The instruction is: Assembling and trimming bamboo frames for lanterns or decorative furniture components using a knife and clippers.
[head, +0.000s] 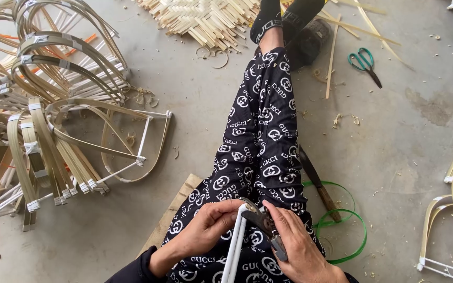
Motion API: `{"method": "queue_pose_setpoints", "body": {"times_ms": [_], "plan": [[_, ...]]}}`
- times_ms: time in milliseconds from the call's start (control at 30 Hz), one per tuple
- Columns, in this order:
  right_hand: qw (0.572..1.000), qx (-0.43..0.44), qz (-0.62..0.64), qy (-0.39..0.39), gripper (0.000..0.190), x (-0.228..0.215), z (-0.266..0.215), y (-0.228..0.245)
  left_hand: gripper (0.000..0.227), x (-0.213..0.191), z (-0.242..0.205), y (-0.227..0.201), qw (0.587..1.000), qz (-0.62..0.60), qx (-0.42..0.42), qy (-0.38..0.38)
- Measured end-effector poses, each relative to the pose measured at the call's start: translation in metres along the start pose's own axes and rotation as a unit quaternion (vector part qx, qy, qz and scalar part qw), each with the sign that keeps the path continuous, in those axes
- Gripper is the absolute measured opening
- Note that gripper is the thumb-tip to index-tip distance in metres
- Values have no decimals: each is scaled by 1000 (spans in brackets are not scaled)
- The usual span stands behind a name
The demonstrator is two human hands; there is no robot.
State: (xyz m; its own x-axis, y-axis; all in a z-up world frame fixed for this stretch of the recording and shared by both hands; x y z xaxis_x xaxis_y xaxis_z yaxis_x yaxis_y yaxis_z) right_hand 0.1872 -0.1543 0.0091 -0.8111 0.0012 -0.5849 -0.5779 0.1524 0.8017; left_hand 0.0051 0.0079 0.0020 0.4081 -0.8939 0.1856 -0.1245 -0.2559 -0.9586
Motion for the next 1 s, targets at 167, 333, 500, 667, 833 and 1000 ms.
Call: {"method": "queue_pose_setpoints", "body": {"times_ms": [167, 333, 500, 667, 833, 1000], "plan": [[1000, 3, 0, 5, 90, 2, 4, -3, 29, 1, 2, 4, 1000, 14, 2, 3], [993, -92, -40, -60, 75, -2, 19, 2, 30, 3, -1, 11, 999, -26, -22, 12], [993, -83, -65, -62, 53, -1, 24, -23, 28, 3, 2, 14, 1000, 14, 1, -1], [990, -101, -78, -58, 37, -10, 35, -29, 29, 4, 6, 25, 1000, 25, -13, -10], [987, -141, -66, -44, 28, -16, 44, -31, 32, 1, 10, 34, 997, -61, -31, -23], [989, -123, -79, -36, 22, -8, 42, -79, 32, -9, 5, 43, 999, -25, -40, -8]]}}
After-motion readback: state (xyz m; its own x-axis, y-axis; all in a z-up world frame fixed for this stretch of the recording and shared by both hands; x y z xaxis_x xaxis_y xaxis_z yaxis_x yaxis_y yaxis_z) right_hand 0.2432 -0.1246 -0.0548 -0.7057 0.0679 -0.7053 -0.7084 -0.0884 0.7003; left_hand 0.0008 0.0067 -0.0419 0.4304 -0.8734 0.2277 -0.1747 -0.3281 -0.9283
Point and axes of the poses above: each hand's wrist, its own z-axis towards the middle knuckle, its own x-axis out of the palm, y = z × x, the point moved 1 cm from there along z, towards the middle knuckle, and after that the axes turned 5 degrees about z, right-handed, at the moved point
